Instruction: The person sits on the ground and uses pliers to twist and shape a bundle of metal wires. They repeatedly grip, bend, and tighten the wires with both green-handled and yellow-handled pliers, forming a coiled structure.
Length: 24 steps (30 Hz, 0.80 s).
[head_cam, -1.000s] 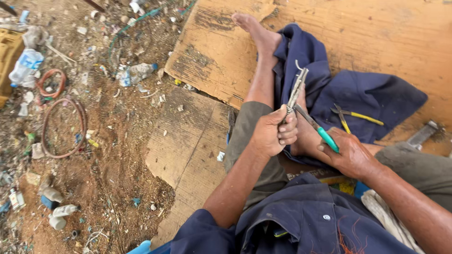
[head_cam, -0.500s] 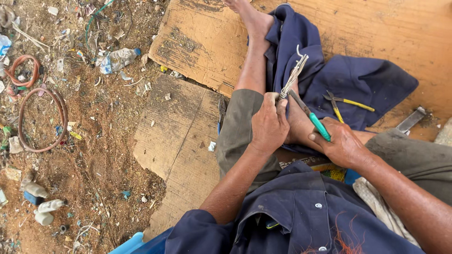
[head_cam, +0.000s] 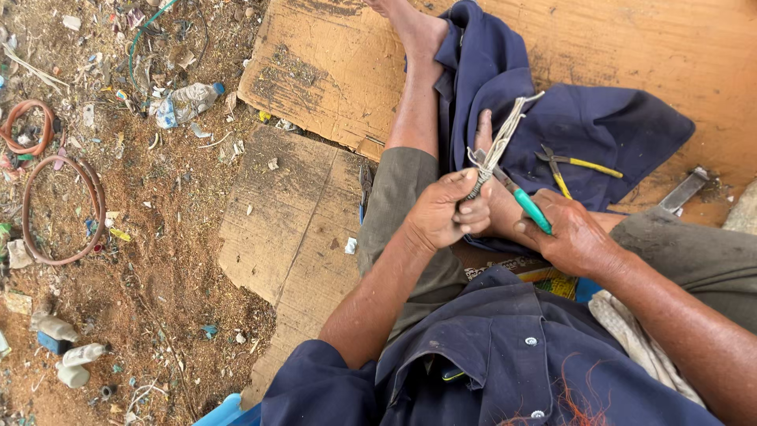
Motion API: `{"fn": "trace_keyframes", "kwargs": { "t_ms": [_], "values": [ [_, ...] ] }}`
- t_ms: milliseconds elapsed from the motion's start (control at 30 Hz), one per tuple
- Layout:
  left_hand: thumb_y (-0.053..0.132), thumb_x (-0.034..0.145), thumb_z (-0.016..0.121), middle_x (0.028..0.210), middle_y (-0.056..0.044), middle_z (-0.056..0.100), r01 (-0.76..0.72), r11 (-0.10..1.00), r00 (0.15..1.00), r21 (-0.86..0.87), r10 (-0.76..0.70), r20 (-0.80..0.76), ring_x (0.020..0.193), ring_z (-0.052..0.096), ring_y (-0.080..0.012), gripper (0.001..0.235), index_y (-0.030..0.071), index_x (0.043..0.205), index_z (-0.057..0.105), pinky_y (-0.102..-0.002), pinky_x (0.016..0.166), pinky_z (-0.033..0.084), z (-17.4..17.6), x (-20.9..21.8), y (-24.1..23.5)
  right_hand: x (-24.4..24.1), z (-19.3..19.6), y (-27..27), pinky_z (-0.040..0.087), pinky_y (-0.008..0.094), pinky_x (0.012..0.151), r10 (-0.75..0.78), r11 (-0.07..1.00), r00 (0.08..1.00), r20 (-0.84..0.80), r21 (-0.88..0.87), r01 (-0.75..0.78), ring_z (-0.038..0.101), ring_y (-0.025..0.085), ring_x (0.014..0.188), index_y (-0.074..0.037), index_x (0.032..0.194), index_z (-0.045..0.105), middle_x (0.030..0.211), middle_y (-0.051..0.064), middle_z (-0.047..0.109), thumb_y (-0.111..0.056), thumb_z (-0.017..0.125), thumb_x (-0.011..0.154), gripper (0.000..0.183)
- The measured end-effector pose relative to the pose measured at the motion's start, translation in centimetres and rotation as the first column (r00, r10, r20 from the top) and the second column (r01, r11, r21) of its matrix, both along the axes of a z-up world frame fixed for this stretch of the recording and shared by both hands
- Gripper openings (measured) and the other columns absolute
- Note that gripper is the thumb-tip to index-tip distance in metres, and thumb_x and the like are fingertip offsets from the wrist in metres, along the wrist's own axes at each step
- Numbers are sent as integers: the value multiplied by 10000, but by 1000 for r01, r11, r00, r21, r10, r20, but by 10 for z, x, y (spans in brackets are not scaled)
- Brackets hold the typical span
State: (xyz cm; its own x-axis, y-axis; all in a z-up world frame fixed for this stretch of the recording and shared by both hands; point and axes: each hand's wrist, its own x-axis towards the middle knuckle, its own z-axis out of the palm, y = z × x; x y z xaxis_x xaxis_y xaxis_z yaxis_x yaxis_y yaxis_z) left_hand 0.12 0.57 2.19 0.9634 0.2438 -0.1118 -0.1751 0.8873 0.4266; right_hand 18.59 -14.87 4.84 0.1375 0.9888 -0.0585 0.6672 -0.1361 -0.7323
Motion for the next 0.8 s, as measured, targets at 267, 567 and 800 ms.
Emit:
{"fn": "trace_keyframes", "kwargs": {
  "t_ms": [267, 567, 800],
  "values": [
    [380, 1059, 609, 667, 21, 415, 140, 985, 990, 97, -141, 4, 537, 358, -90, 359, 32, 981, 566, -293, 517, 325, 16, -29, -7, 4, 34, -5, 522, 499, 686, 61, 993, 954, 294, 80, -88, 653, 399, 825, -57, 976, 693, 955, 167, 617, -161, 745, 780, 229],
    [422, 1047, 582, 605, 55, 368, 627, 650, 779, 430, -517, -355, 508, 340, -72, 440, 11, 901, 642, -273, 479, 298, 38, -96, 8, 10, 75, 3, 559, 488, 668, 416, 811, 679, 605, 92, -578, 645, 332, 757, -74, 1053, 676, 848, 144, 567, -228, 763, 723, 374],
    [325, 990, 535, 657, -37, 616, 464, 238, 843, 853, 176, -508, 640, 590, -161, 385, 23, 784, 656, -354, 650, 479, 9, -72, -3, 26, 109, 9, 593, 368, 672, 539, 795, 253, 803, -386, -467, 658, 245, 808, -120, 1039, 626, 892, 78, 530, -186, 685, 676, 373]
  ]
}}
